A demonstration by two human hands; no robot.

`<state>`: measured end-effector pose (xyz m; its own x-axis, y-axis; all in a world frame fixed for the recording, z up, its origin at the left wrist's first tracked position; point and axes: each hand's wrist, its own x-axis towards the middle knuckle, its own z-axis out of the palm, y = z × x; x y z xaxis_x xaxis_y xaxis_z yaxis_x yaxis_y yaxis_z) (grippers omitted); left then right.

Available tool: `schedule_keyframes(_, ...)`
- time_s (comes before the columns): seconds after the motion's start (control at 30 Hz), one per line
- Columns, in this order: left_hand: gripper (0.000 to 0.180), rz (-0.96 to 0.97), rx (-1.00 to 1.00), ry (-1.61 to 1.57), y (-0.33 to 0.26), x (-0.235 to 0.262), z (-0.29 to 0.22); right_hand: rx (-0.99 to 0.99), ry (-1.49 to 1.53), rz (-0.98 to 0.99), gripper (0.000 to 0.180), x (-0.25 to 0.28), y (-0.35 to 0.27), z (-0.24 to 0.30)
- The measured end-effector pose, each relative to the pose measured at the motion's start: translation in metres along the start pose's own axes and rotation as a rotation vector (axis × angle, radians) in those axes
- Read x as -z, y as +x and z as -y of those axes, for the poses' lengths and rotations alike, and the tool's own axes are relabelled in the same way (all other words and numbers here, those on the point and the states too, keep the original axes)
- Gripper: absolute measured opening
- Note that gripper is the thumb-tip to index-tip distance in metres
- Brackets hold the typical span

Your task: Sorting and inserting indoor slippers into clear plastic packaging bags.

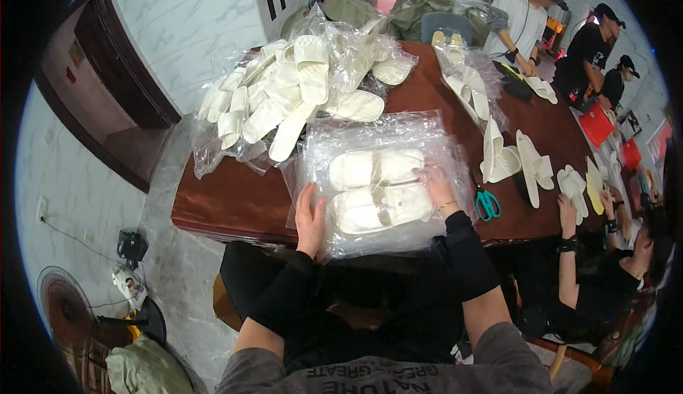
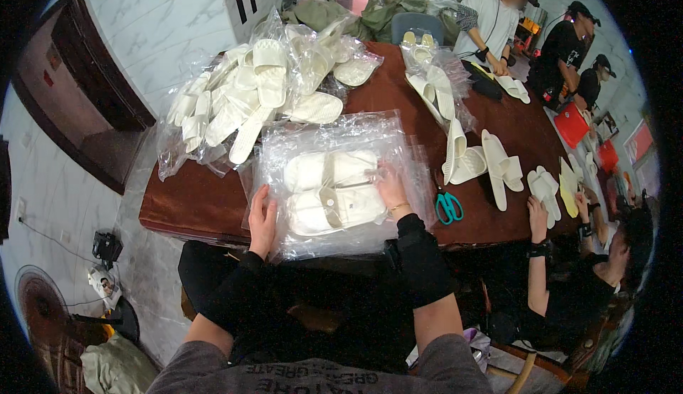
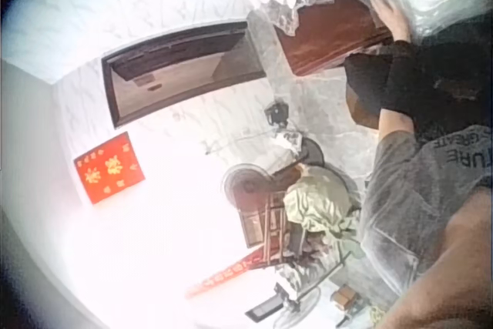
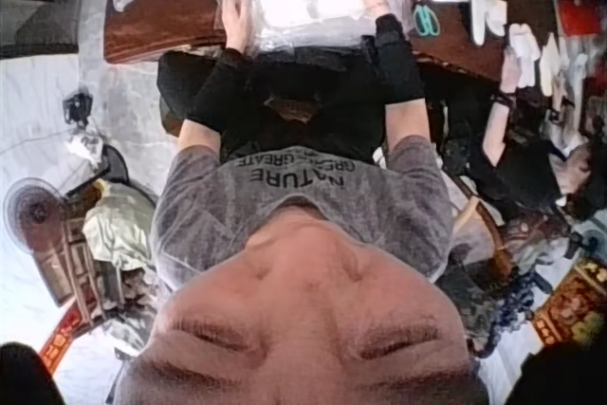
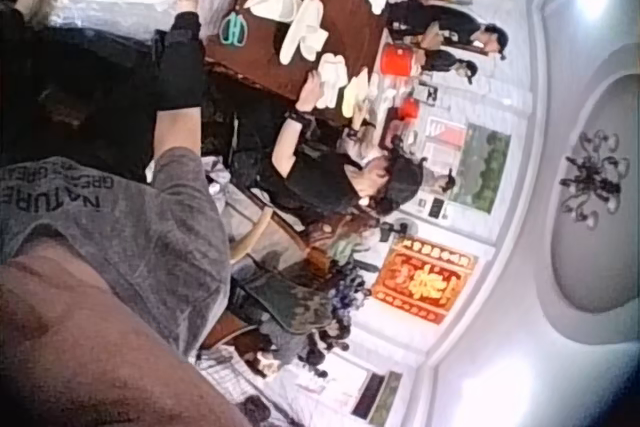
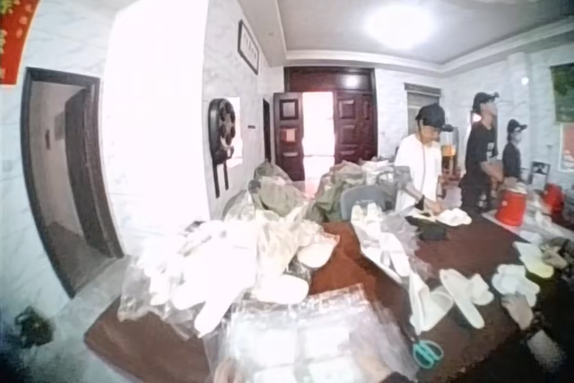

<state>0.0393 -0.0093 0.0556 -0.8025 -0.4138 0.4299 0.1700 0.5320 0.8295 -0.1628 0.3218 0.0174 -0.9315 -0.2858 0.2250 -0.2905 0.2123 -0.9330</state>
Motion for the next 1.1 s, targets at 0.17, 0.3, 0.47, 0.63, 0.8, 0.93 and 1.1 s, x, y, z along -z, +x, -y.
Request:
schedule_keyframes(0.17,0.044,0.111,-0.102,0.095,0.009,-0.038,-0.016,-0.016,-0.368,0.049,0.058,0.032,-0.014,-0.027)
schedule_keyframes(0.3,0.043,0.092,-0.080,0.350,-0.007,0.009,0.009,-0.049,-0.507,0.051,0.054,-0.010,-0.015,0.048)
schedule_keyframes(0.47,0.040,0.141,-0.055,0.404,-0.003,-0.007,0.006,-0.160,-0.768,-0.067,0.055,0.062,-0.016,0.043)
schedule_keyframes(0.63,0.044,0.317,0.049,0.139,0.017,0.012,0.018,-0.020,-0.579,-0.138,0.060,0.034,-0.014,0.024)
schedule_keyframes(0.8,0.051,0.326,0.029,0.237,0.025,0.004,-0.006,-0.119,-0.379,-0.072,0.057,0.002,-0.017,0.024)
schedule_keyframes(0.93,0.055,0.312,-0.185,0.572,0.021,0.003,-0.007,-0.309,-0.467,0.065,0.057,-0.004,-0.015,0.032)
schedule_keyframes(1.1,0.055,0.347,-0.228,0.677,0.011,-0.025,0.005,-0.090,-0.448,-0.127,0.052,0.026,-0.004,0.008)
